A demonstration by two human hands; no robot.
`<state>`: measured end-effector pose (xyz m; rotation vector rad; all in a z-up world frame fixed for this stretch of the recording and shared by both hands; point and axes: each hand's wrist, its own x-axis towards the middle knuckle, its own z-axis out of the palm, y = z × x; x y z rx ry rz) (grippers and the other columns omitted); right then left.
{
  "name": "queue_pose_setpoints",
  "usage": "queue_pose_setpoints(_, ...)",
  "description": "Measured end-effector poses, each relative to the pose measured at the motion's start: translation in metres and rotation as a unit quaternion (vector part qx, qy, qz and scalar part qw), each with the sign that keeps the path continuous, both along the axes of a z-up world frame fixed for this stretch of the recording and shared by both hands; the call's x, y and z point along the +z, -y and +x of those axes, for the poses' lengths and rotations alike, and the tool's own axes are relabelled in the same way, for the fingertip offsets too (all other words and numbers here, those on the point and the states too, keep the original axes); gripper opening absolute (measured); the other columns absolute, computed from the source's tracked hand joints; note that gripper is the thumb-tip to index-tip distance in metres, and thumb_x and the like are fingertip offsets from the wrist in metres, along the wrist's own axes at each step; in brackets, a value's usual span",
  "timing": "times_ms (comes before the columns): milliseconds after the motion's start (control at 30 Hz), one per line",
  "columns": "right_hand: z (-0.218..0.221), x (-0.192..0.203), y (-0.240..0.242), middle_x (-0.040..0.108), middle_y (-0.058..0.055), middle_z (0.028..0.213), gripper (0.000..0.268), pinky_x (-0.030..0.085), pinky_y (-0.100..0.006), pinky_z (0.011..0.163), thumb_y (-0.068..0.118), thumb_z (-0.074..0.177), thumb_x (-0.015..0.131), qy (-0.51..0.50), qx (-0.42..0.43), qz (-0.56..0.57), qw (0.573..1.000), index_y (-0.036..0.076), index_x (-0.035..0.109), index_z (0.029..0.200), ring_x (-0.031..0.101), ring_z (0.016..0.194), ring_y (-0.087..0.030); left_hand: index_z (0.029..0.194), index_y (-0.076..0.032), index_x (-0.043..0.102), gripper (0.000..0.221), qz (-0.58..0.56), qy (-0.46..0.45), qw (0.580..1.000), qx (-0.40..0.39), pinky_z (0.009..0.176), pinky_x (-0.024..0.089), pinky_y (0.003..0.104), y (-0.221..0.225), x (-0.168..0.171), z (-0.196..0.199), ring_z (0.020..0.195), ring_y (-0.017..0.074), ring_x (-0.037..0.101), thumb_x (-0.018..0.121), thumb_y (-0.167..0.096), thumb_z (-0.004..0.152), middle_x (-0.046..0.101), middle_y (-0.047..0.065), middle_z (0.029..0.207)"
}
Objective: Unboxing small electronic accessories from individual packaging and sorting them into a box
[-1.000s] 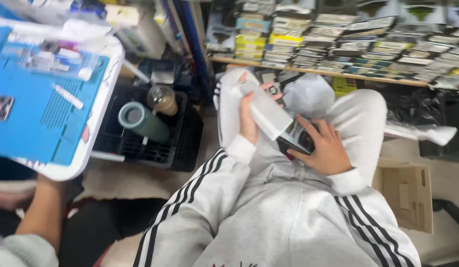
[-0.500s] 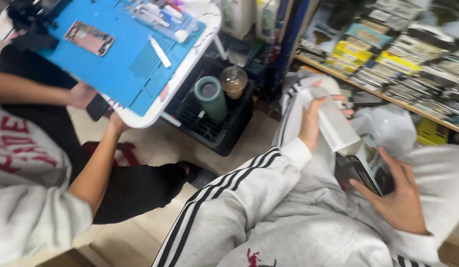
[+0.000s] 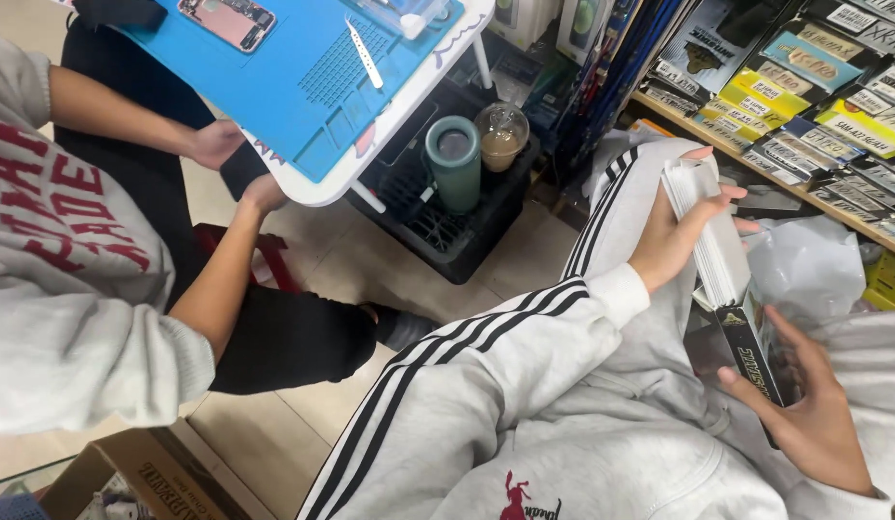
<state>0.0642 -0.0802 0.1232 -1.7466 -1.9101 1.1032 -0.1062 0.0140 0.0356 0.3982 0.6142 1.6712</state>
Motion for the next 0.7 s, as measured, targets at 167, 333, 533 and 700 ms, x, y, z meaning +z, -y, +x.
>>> queue_pose_setpoints(167, -0.003, 0.003, 0.0, 0.047, -0.011, 0.155, 0.08, 0.038, -0.039, 0.109, 0.009, 0.077, 0.072, 0.01, -0.015, -0.043, 0.999, 0.015, 0.048, 0.153, 0.049, 0.132, -0.026, 0.159, -0.02, 0.032, 0.07, 0.046, -0.036, 0.998, 0.009, 0.074, 0.058, 0.044, 0.001, -0.013, 0.009, 0.079, 0.0318, 0.069, 0.062, -0.02, 0.095, 0.06, 0.016, 0.115)
queue_pose_setpoints(333, 0.006, -0.013, 0.0, 0.051, -0.019, 0.145, 0.079, 0.035, -0.038, 0.115, 0.01, 0.077, 0.074, -0.024, 0.041, 0.063, 0.997, 0.005, 0.047, 0.152, 0.048, 0.135, -0.025, 0.155, -0.016, 0.034, 0.062, 0.079, -0.122, 0.989, -0.009, 0.088, 0.056, 0.042, 0.008, -0.009, 0.014, 0.083, 0.0319, 0.072, 0.06, -0.022, 0.099, 0.062, 0.016, 0.111)
queue_pose_setpoints(533, 0.018, -0.035, -0.005, 0.052, -0.024, 0.144, 0.078, 0.037, -0.04, 0.114, 0.008, 0.08, 0.077, -0.052, 0.078, 0.22, 0.971, -0.005, 0.048, 0.151, 0.046, 0.133, -0.03, 0.148, -0.012, 0.041, 0.053, 0.15, -0.083, 0.984, -0.056, 0.11, 0.053, 0.041, -0.002, -0.039, 0.029, 0.117, 0.0277, 0.069, 0.064, -0.01, 0.101, 0.068, 0.024, 0.122)
queue_pose_setpoints(700, 0.027, -0.041, -0.004, 0.056, -0.024, 0.142, 0.082, 0.039, -0.046, 0.113, 0.012, 0.078, 0.082, -0.013, 0.088, 0.299, 0.95, -0.008, 0.05, 0.151, 0.045, 0.131, -0.036, 0.146, -0.019, 0.047, 0.055, 0.153, -0.155, 0.971, -0.099, 0.101, 0.055, 0.036, 0.007, -0.03, 0.029, 0.129, 0.0252, 0.063, 0.07, -0.015, 0.096, 0.063, 0.011, 0.138)
